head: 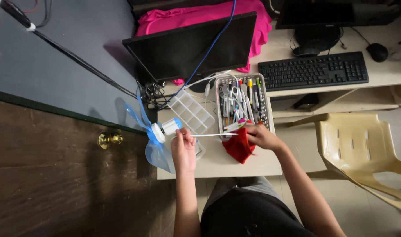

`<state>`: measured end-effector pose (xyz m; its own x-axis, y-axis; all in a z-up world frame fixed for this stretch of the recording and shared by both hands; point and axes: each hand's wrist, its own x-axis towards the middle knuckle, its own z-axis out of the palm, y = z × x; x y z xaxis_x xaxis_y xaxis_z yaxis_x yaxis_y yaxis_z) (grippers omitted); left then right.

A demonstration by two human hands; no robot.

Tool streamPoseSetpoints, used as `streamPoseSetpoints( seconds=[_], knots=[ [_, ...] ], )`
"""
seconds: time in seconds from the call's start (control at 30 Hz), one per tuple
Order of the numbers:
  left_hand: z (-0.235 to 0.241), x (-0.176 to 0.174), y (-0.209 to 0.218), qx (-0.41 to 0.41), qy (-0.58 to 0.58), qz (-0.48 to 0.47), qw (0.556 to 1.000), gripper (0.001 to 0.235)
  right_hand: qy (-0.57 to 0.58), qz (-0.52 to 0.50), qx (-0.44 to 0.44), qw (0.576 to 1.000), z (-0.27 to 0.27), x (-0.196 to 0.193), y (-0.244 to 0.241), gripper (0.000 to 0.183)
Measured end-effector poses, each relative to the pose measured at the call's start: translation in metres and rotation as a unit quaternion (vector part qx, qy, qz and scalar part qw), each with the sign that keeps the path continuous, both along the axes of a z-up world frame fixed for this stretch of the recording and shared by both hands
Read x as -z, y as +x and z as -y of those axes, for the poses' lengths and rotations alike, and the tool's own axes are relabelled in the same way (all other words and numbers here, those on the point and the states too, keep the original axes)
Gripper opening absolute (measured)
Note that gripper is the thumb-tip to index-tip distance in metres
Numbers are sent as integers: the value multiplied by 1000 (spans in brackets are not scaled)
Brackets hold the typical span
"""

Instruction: The person cleans a small blue and white fan using a red cloth, wiping the blades and the body. They then move to a nearby desk to pick up a small box and a duster, returning to the fan to continue cleaning.

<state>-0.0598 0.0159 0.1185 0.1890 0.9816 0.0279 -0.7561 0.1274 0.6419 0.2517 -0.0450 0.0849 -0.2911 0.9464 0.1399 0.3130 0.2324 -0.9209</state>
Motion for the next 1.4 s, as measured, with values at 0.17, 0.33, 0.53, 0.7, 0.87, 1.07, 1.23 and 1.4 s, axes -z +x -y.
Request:
streamPoseSetpoints(
  seconds=[0.17,0.33,0.53,0.7,0.87,1.07,1.23,1.4],
  knots=[
    [7,-29,24,15,-72,2,997,32,-85,-20,49,995,10,-9,-8,21],
    [38,-49,59,92,-25,-211,973,43,-141,-16,62,988,15,-46,-23,28],
    [51,-20,69,100,74,-312,942,41,-81,31,17,996,18,-81,-35,18],
    [35,-37,54,48,-8,-202,978,37,5,49,3,999,13,-85,-30,16],
    [16,-28,22,2,-26,-88,996,33,113,31,-32,993,8,-74,-17,6],
    [6,-2,3,-21,-21,0,1000,37,42,10,3,999,11,-62,-11,11],
    [14,-36,21,-31,-60,30,997,36,6,-14,38,999,19,-61,-17,10],
    [49,-40,57,131,12,-213,968,35,72,12,4,997,20,-88,-36,11]
  ],
)
